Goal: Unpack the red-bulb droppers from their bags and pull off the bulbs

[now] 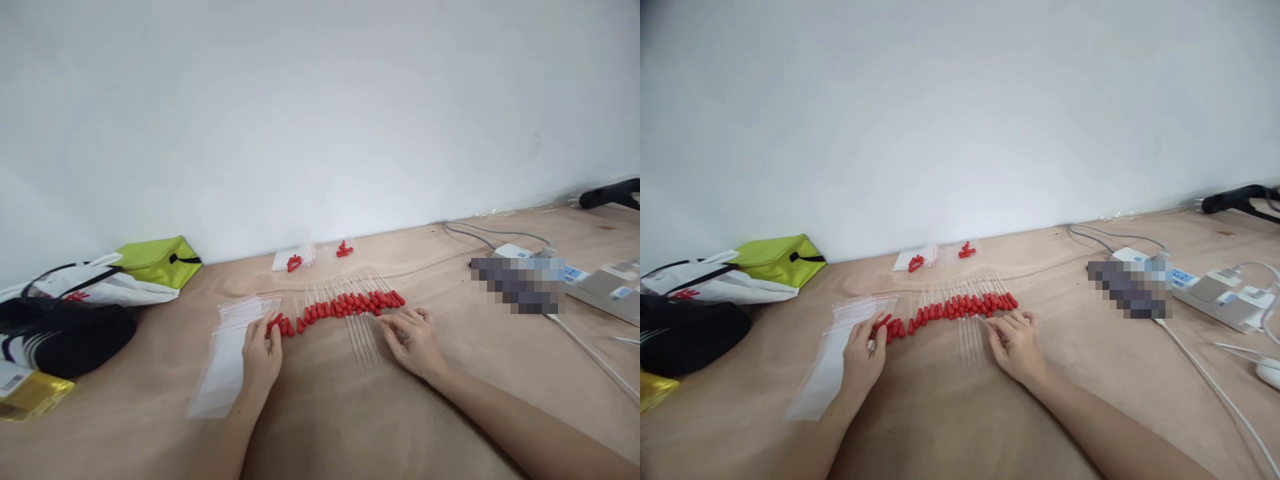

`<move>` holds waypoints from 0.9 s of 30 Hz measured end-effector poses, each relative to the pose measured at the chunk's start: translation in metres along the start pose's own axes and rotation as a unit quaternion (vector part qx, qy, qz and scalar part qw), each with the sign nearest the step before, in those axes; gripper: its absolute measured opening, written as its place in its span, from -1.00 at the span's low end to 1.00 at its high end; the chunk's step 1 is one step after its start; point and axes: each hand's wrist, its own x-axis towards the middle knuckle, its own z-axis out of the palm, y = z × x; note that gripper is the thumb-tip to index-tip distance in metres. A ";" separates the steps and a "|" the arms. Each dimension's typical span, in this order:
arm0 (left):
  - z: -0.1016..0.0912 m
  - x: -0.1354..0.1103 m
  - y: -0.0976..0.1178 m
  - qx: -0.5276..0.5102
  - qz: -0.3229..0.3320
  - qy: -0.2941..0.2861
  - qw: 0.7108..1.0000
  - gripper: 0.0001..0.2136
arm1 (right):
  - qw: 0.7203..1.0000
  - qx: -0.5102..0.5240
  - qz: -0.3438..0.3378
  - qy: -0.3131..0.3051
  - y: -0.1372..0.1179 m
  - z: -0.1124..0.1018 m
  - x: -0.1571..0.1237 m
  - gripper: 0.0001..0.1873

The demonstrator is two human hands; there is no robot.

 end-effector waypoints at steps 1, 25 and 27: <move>-0.001 0.001 -0.003 0.000 -0.018 0.003 1.000 -0.75 | 1.000 -0.015 0.002 0.003 0.000 0.000 0.000 -0.78; 0.005 0.004 0.006 0.184 0.153 -0.077 0.968 -0.89 | 0.993 -0.066 -0.025 -0.098 -0.011 0.003 -0.002 -0.75; 0.005 0.004 0.005 0.179 0.158 -0.075 0.968 -0.90 | 0.992 -0.065 -0.026 -0.104 -0.012 0.003 -0.002 -0.72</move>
